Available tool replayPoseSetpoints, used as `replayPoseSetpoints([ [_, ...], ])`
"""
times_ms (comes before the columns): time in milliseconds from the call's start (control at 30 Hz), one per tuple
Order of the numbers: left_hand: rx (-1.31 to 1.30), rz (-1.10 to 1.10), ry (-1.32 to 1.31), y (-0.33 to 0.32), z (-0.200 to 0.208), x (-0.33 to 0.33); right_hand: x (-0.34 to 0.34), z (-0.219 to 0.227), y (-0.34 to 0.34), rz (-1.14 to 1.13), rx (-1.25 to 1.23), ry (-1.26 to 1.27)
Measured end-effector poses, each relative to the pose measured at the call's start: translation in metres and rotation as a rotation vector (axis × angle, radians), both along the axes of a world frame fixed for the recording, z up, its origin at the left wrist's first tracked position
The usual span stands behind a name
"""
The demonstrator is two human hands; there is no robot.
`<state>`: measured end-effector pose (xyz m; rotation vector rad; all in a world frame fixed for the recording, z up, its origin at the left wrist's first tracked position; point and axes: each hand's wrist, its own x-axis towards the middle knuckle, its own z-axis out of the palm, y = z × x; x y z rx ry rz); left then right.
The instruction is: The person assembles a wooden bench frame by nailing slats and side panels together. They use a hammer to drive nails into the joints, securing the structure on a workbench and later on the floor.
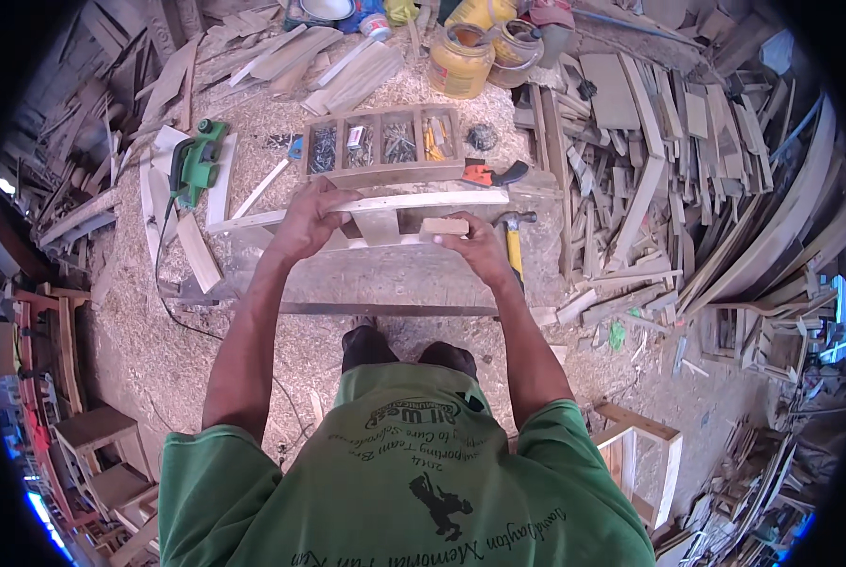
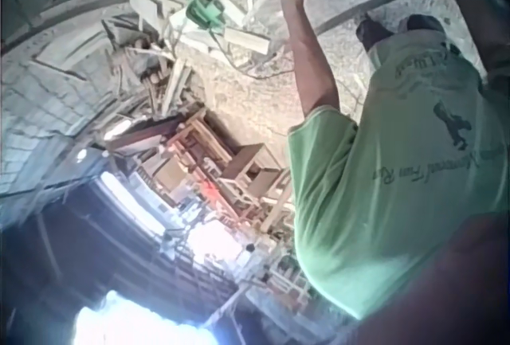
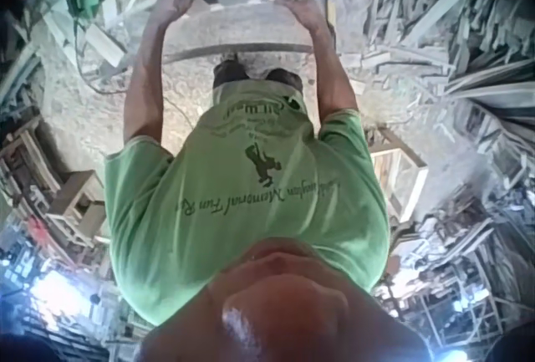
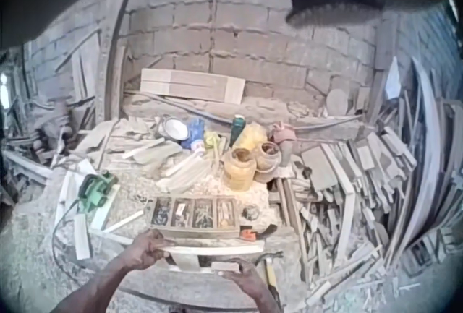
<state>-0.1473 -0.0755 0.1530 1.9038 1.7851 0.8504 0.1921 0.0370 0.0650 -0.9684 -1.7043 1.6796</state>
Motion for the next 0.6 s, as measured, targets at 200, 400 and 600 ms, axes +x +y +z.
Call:
replayPoseSetpoints([
  [200, -0.059, 0.000, 0.069, 0.001, -0.007, -0.006, -0.009, 0.001, 0.019, 0.035, -0.093, -0.024],
  [400, -0.074, -0.096, -0.022, 0.023, -0.002, 0.023, -0.013, -0.002, 0.019, 0.045, -0.089, 0.012],
  [600, -0.231, -0.195, 0.203, 0.075, 0.031, 0.096, -0.007, -0.017, 0.026, 0.028, -0.004, 0.041],
])
